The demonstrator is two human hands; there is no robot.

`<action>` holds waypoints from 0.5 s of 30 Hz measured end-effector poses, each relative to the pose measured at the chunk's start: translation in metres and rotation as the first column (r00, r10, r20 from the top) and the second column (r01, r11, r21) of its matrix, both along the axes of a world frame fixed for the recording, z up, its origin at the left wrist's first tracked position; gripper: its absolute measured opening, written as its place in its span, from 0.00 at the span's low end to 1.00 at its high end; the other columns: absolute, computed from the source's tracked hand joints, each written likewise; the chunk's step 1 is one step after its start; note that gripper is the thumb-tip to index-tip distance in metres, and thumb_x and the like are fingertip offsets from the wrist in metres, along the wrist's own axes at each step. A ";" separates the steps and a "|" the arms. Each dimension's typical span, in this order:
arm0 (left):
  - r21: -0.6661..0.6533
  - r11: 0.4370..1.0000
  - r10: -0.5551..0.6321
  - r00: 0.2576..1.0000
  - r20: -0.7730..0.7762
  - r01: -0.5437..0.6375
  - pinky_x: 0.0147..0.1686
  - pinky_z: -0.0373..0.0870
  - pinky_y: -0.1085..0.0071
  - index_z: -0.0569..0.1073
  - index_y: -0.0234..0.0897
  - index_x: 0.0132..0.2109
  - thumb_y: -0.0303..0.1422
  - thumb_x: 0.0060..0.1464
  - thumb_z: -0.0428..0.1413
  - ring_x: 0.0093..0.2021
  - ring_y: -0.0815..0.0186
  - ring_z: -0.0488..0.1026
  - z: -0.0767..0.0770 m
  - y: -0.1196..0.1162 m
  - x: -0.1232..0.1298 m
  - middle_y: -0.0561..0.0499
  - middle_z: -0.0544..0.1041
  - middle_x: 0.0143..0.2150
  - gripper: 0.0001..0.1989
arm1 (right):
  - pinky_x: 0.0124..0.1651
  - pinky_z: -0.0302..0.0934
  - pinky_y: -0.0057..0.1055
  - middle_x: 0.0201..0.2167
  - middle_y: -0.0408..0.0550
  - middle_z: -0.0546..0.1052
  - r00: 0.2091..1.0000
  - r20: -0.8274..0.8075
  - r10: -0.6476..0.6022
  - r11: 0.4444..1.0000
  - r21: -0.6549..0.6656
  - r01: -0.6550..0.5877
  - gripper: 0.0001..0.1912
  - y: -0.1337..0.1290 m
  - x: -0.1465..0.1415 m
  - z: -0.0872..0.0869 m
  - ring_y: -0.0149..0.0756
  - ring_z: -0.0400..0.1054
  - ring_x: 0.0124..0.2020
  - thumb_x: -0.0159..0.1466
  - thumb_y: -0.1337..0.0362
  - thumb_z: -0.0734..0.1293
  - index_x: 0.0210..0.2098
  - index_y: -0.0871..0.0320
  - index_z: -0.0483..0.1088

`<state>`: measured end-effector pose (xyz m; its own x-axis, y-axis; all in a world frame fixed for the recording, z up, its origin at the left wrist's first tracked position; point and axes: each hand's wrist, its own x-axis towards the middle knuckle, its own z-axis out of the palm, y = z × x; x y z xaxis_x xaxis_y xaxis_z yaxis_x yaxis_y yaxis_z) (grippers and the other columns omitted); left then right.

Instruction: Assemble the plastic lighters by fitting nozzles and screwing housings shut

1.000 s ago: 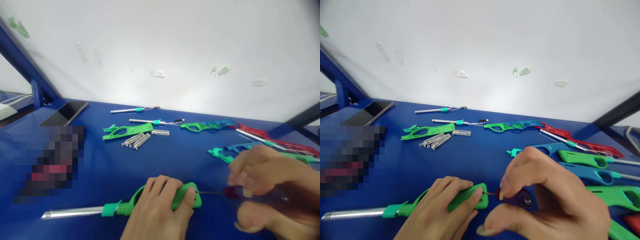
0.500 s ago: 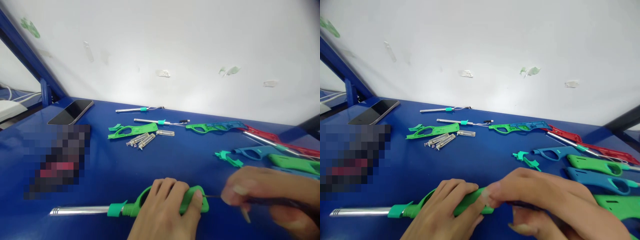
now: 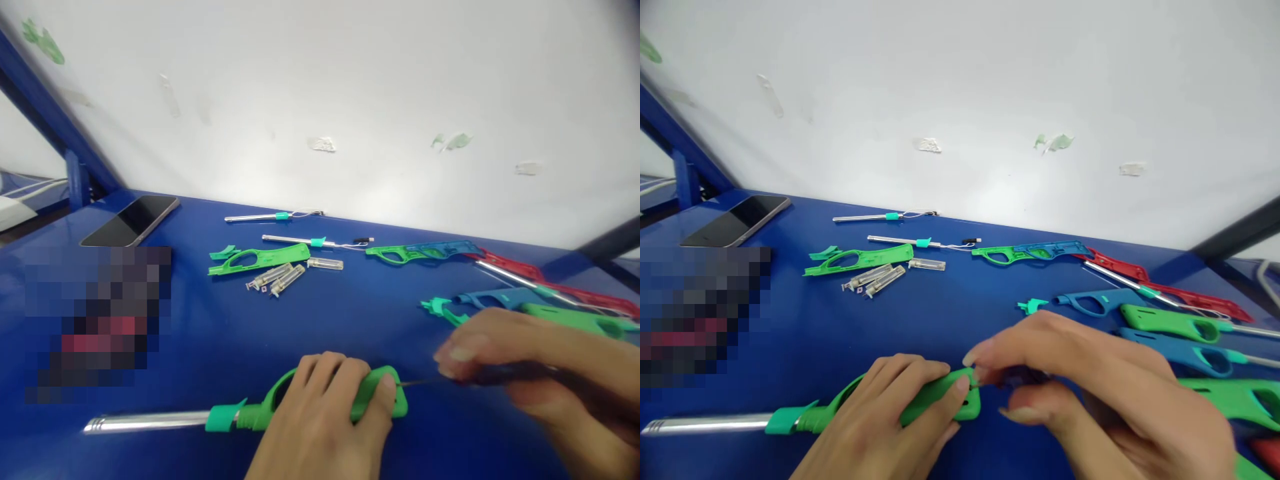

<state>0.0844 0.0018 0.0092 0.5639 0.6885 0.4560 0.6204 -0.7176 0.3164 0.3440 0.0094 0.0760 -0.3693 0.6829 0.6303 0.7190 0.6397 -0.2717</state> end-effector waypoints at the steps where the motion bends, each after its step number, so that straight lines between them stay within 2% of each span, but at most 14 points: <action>1: 0.023 1.000 -0.006 1.000 0.004 0.006 0.37 0.84 0.62 0.77 0.46 0.54 0.33 0.75 0.51 0.41 0.63 0.81 0.002 0.002 0.000 0.55 0.81 0.45 0.10 | 0.32 0.80 0.24 0.31 0.37 0.86 1.000 -0.006 0.001 1.000 -0.009 -0.001 0.08 0.000 -0.003 0.005 0.38 0.84 0.30 0.78 0.51 0.68 0.45 0.40 0.79; 5: 0.099 0.995 -0.013 1.000 0.003 0.012 0.37 0.84 0.66 0.77 0.45 0.53 0.32 0.75 0.51 0.40 0.64 0.82 0.006 0.008 -0.002 0.56 0.83 0.44 0.10 | 0.31 0.78 0.25 0.33 0.39 0.86 0.995 -0.070 0.073 0.993 -0.084 -0.079 0.05 -0.005 -0.016 0.019 0.36 0.82 0.28 0.76 0.52 0.72 0.46 0.44 0.77; 6: 0.119 0.993 -0.013 1.000 0.003 0.012 0.37 0.84 0.67 0.77 0.45 0.55 0.32 0.75 0.51 0.40 0.65 0.83 0.007 0.008 -0.003 0.57 0.83 0.45 0.11 | 0.31 0.78 0.25 0.33 0.39 0.86 0.993 -0.099 0.058 0.992 -0.106 -0.068 0.06 -0.005 -0.016 0.020 0.35 0.81 0.28 0.76 0.51 0.72 0.46 0.43 0.78; 9: 0.176 0.984 -0.010 1.000 -0.006 0.011 0.42 0.83 0.69 0.75 0.44 0.62 0.31 0.76 0.50 0.42 0.68 0.83 0.009 0.009 -0.003 0.57 0.85 0.47 0.14 | 0.29 0.77 0.23 0.36 0.37 0.86 0.952 -0.289 -0.102 0.994 -0.069 0.085 0.08 -0.002 -0.011 0.019 0.31 0.79 0.27 0.78 0.51 0.70 0.47 0.43 0.80; 10: 0.195 0.981 -0.009 1.000 -0.015 0.012 0.45 0.82 0.69 0.75 0.43 0.64 0.31 0.76 0.50 0.43 0.69 0.83 0.011 0.010 -0.004 0.57 0.85 0.48 0.16 | 0.27 0.75 0.20 0.37 0.37 0.87 0.927 -0.358 -0.114 0.993 -0.011 0.118 0.04 0.000 -0.010 0.017 0.29 0.80 0.27 0.77 0.56 0.72 0.48 0.45 0.81; 11: 0.215 0.977 -0.009 1.000 -0.024 0.015 0.48 0.82 0.69 0.74 0.42 0.65 0.31 0.77 0.49 0.44 0.69 0.84 0.012 0.010 -0.004 0.57 0.86 0.49 0.17 | 0.30 0.77 0.20 0.39 0.38 0.87 0.909 -0.391 -0.144 0.986 0.021 0.165 0.03 0.004 -0.008 0.015 0.29 0.81 0.30 0.76 0.61 0.73 0.48 0.47 0.81; 12: 0.233 0.972 -0.011 0.999 -0.036 0.019 0.51 0.81 0.68 0.73 0.42 0.66 0.32 0.77 0.49 0.47 0.68 0.84 0.014 0.010 -0.006 0.57 0.86 0.51 0.17 | 0.36 0.78 0.19 0.41 0.38 0.88 0.917 -0.377 -0.131 0.986 0.042 0.158 0.05 0.007 -0.008 0.012 0.29 0.83 0.34 0.75 0.65 0.74 0.47 0.48 0.81; 15: 0.331 0.944 0.026 0.997 -0.067 -0.002 0.60 0.75 0.62 0.70 0.38 0.71 0.40 0.76 0.51 0.58 0.61 0.81 0.018 0.010 -0.021 0.51 0.84 0.60 0.23 | 0.57 0.77 0.23 0.46 0.41 0.89 0.983 -0.184 -0.001 1.000 0.011 0.003 0.06 0.018 -0.010 -0.001 0.32 0.85 0.48 0.73 0.70 0.74 0.43 0.52 0.83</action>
<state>0.0630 0.0114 0.0272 0.5938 0.5140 0.6191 0.6433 -0.7654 0.0184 0.3338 0.0272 0.0754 -0.2451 0.6762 0.6947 0.6585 0.6420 -0.3926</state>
